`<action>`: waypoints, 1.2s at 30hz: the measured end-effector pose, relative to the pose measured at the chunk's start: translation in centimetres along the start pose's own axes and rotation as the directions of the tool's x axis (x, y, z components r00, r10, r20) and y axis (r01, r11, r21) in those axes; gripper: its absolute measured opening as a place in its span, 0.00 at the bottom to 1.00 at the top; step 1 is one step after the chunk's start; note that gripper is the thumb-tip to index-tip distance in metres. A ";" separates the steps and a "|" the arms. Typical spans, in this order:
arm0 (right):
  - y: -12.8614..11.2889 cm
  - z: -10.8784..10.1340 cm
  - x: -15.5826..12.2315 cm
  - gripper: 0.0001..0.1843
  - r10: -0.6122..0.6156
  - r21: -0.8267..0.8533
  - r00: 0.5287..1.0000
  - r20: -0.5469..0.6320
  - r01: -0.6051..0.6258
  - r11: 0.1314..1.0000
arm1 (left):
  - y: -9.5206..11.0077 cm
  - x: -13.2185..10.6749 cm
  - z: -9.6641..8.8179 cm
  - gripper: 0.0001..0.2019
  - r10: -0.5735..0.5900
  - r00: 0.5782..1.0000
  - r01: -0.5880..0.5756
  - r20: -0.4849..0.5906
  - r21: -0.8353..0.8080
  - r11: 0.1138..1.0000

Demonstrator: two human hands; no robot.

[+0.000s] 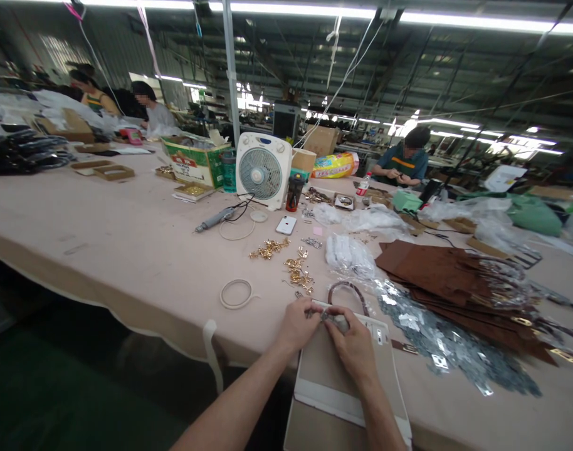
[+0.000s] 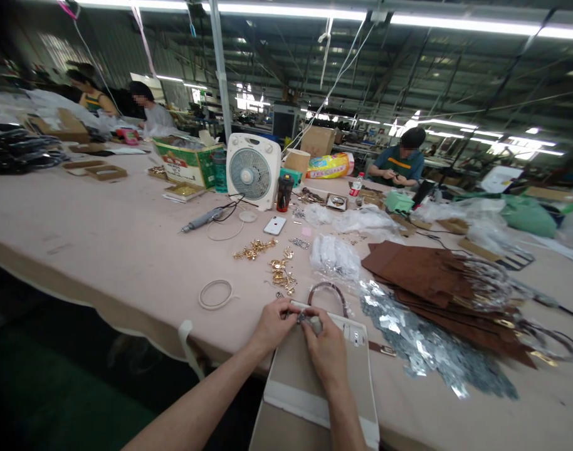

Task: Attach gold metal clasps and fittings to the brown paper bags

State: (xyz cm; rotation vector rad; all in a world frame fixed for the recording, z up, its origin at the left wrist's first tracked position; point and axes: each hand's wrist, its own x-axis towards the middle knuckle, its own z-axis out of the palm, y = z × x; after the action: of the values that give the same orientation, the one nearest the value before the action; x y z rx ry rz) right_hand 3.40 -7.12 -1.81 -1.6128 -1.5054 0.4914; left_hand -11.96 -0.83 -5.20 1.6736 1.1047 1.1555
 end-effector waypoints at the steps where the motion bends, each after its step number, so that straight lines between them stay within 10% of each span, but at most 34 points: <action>1: 0.0 0.1 0.1 0.14 0.000 0.004 1.000 -0.004 0.000 1.000 | 0.1 0.0 0.0 0.11 0.005 1.000 -0.005 0.003 0.000 1.000; 13: 0.5 0.9 0.9 0.14 0.013 -0.044 1.000 0.010 -0.013 0.999 | 1.7 -0.1 -2.5 0.15 0.116 0.970 -0.122 0.213 0.018 0.992; 36: -0.3 1.0 1.4 0.12 0.038 -0.097 0.999 0.025 -0.035 0.995 | 1.0 0.1 -2.4 0.12 0.007 0.979 -0.009 0.205 0.008 1.000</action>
State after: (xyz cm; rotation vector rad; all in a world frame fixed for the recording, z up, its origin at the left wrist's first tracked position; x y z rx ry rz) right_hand 2.76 -5.48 -1.80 -1.7174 -1.5423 0.4680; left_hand -13.97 -0.69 -3.58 1.7622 0.9755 0.9591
